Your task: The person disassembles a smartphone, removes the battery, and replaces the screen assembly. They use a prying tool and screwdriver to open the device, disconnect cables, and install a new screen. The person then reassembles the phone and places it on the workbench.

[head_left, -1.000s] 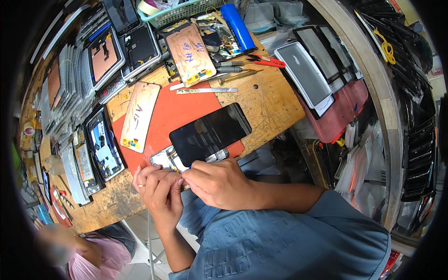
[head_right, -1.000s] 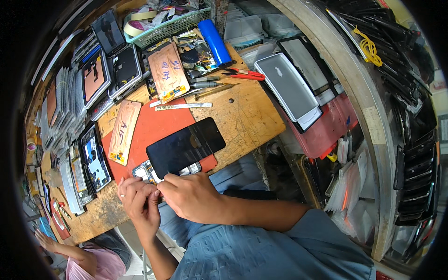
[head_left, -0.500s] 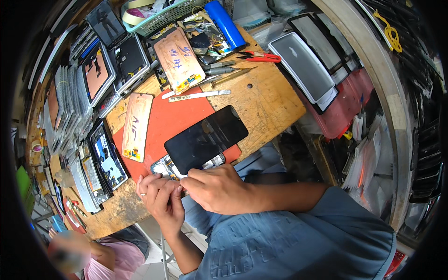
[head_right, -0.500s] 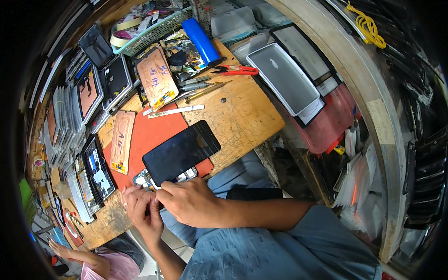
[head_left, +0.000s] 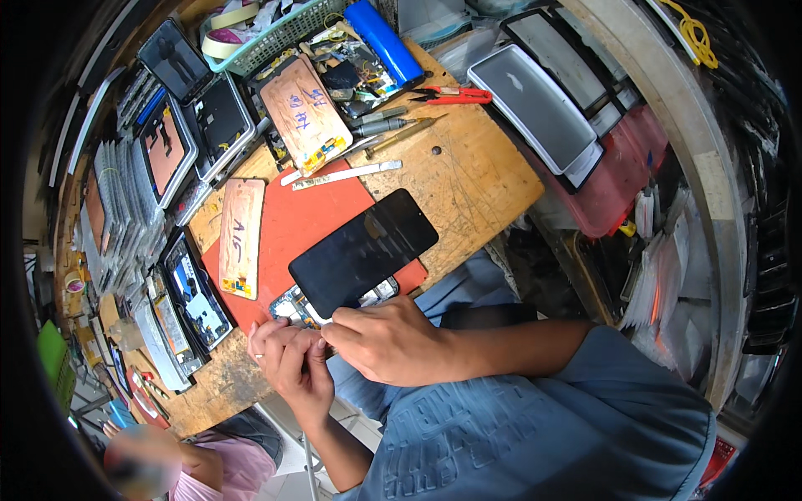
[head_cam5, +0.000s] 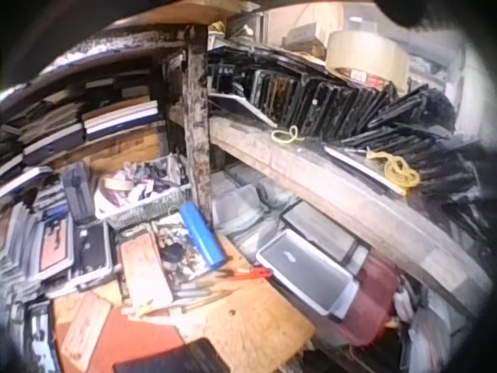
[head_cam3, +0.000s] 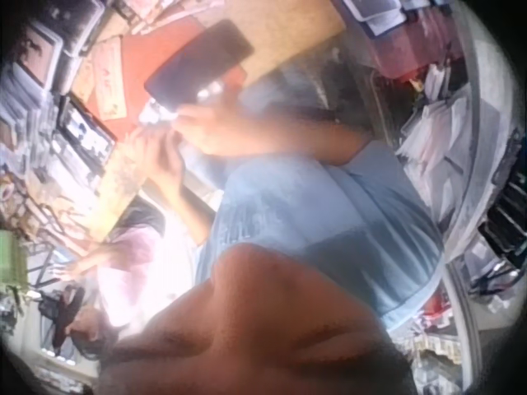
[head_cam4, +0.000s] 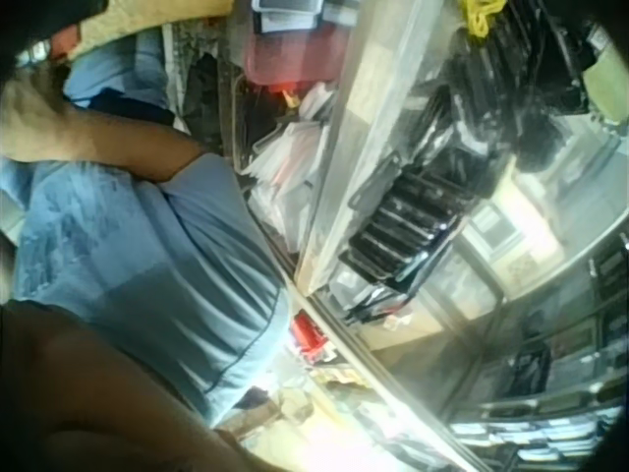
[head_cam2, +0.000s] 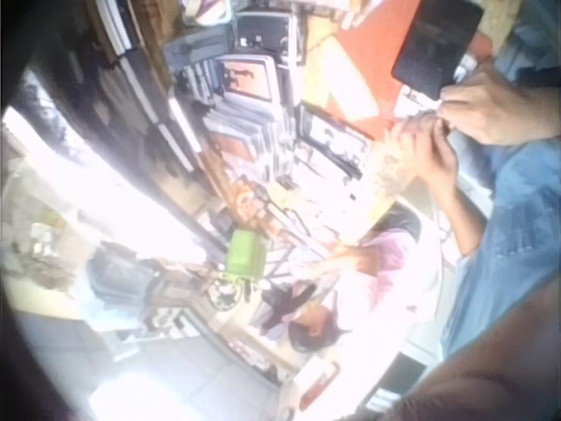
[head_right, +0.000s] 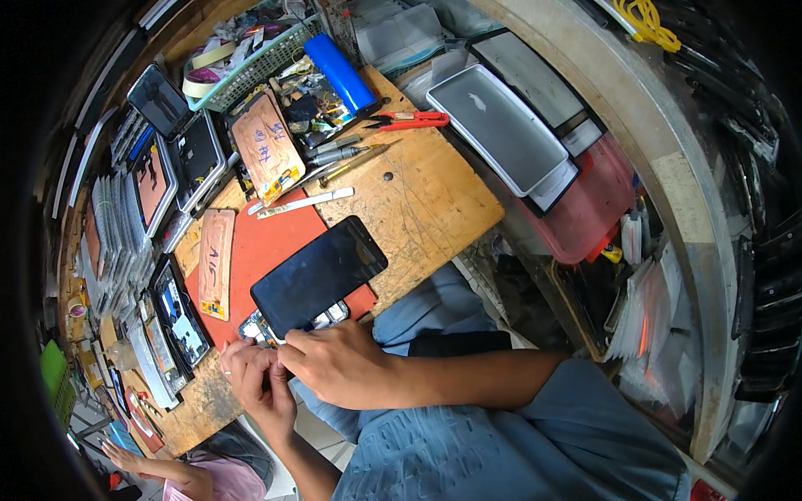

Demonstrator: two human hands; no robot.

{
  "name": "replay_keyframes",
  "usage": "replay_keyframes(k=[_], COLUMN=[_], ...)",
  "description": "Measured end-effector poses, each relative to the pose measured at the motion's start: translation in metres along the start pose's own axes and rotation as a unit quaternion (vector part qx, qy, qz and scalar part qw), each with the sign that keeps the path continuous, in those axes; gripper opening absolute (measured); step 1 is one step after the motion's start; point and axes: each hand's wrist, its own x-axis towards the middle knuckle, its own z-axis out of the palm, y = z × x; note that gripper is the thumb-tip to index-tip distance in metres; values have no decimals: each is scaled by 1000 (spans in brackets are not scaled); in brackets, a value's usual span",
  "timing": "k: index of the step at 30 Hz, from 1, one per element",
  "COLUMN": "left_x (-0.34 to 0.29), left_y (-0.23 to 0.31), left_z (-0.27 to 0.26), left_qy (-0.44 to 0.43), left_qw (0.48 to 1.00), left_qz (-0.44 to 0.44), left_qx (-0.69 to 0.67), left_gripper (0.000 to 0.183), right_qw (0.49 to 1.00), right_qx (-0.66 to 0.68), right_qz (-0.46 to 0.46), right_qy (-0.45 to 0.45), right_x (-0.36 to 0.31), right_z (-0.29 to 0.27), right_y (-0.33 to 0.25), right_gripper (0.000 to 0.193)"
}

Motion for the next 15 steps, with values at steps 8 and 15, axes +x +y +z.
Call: replay_keyframes(k=[8,15], left_x=[1,-1], left_y=[-1,1], left_z=[0,0], left_qy=[-4,0], left_qw=[1000,1000], left_qz=[10,4], left_qx=[1,7], left_gripper=[8,8], right_qw=[1000,1000], right_qx=[2,-7], right_qz=[9,6], right_qy=[-2,-3], right_x=[1,3], right_z=[0,-3], right_y=[0,-1], right_gripper=[12,14])
